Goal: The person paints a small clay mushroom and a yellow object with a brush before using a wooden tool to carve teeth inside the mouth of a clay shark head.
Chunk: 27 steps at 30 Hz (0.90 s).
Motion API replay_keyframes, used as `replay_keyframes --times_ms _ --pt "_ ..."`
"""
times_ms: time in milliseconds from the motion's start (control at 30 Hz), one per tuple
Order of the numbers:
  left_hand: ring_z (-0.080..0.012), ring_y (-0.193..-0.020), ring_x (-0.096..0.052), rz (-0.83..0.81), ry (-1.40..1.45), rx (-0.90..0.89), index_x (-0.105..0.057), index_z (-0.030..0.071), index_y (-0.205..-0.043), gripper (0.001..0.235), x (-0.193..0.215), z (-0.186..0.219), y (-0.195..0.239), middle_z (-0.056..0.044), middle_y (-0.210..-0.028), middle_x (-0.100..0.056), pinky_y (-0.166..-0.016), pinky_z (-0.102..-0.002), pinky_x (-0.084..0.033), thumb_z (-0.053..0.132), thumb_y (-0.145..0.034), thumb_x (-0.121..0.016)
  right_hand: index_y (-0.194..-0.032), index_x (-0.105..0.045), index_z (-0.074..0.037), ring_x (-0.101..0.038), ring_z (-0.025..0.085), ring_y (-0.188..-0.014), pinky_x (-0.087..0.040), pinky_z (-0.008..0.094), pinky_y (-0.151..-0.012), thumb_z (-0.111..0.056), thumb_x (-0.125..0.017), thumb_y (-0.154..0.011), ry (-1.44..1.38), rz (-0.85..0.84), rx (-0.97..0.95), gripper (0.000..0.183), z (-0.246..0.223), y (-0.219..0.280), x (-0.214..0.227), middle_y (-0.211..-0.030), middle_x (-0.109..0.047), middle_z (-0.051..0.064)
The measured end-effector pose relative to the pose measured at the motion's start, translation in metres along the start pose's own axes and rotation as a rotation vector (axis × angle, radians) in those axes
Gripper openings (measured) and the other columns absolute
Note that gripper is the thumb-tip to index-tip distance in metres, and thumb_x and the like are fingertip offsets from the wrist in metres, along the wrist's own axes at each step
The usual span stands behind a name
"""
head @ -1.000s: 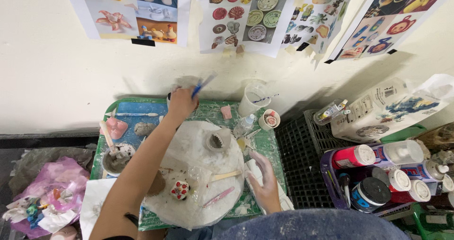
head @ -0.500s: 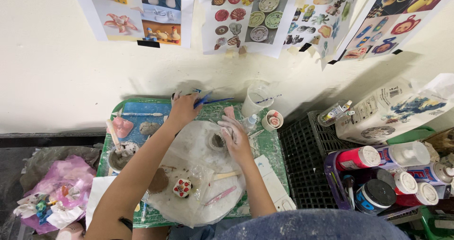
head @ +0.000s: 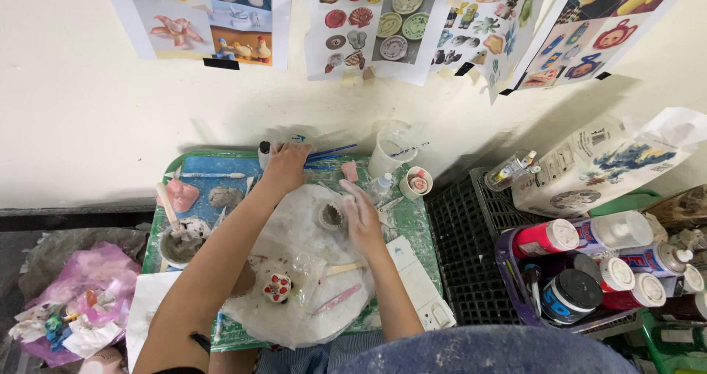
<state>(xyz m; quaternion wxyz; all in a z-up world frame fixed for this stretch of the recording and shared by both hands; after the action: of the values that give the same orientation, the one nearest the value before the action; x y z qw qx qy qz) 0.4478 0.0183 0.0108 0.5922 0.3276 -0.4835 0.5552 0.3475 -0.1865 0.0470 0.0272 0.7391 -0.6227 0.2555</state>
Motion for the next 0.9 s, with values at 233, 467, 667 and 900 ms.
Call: replay_keyframes --times_ms 233,467,667,900 --pt "-0.0341 -0.132 -0.055 0.316 0.405 -0.201 -0.058 0.011 -0.136 0.051 0.094 0.023 0.080 -0.013 -0.140 -0.061 -0.109 -0.047 -0.039 0.019 -0.088 -0.074 -0.144 -0.051 0.002 -0.051 0.025 -0.141 -0.033 0.035 -0.119 -0.023 -0.034 -0.109 -0.289 0.099 -0.130 0.047 0.007 0.067 0.041 -0.147 -0.058 0.016" --pt "-0.0272 -0.116 -0.068 0.521 0.720 0.230 -0.066 0.007 -0.125 0.036 0.124 0.027 0.287 -0.013 -0.124 -0.071 -0.101 -0.037 -0.049 0.012 -0.089 -0.067 -0.145 -0.049 0.000 -0.052 0.027 -0.139 -0.037 0.038 -0.117 -0.018 -0.043 -0.107 -0.176 0.061 -0.093 0.043 0.015 0.112 0.028 -0.148 -0.057 0.017" --pt "-0.0290 -0.108 -0.068 0.506 0.570 0.475 -0.071 0.010 -0.115 0.027 0.087 0.019 0.370 -0.010 -0.114 -0.074 -0.095 -0.039 -0.051 0.015 -0.088 -0.069 -0.146 -0.047 -0.001 -0.051 0.027 -0.138 -0.038 0.038 -0.114 -0.019 -0.048 -0.104 -0.101 0.039 -0.113 0.046 0.011 0.134 0.027 -0.147 -0.055 0.017" --pt "-0.0256 -0.120 -0.063 0.344 0.416 0.275 -0.075 0.016 -0.105 0.023 0.066 0.069 0.387 -0.002 -0.117 -0.075 -0.105 -0.044 -0.041 0.027 -0.087 -0.067 -0.141 -0.049 0.001 -0.051 0.028 -0.140 -0.039 0.043 -0.118 -0.024 -0.041 -0.109 -0.231 0.197 -0.063 0.041 0.004 0.193 0.050 -0.147 -0.055 0.018"
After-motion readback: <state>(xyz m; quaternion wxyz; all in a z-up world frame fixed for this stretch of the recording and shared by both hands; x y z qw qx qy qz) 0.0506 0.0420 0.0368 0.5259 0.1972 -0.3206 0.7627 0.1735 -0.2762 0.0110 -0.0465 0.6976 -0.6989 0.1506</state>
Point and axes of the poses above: each hand's wrist, its own y-axis away from the middle knuckle, its own x-axis out of the back of the hand, z = x × y, the point moved 5 cm from there along -y, towards the middle knuckle
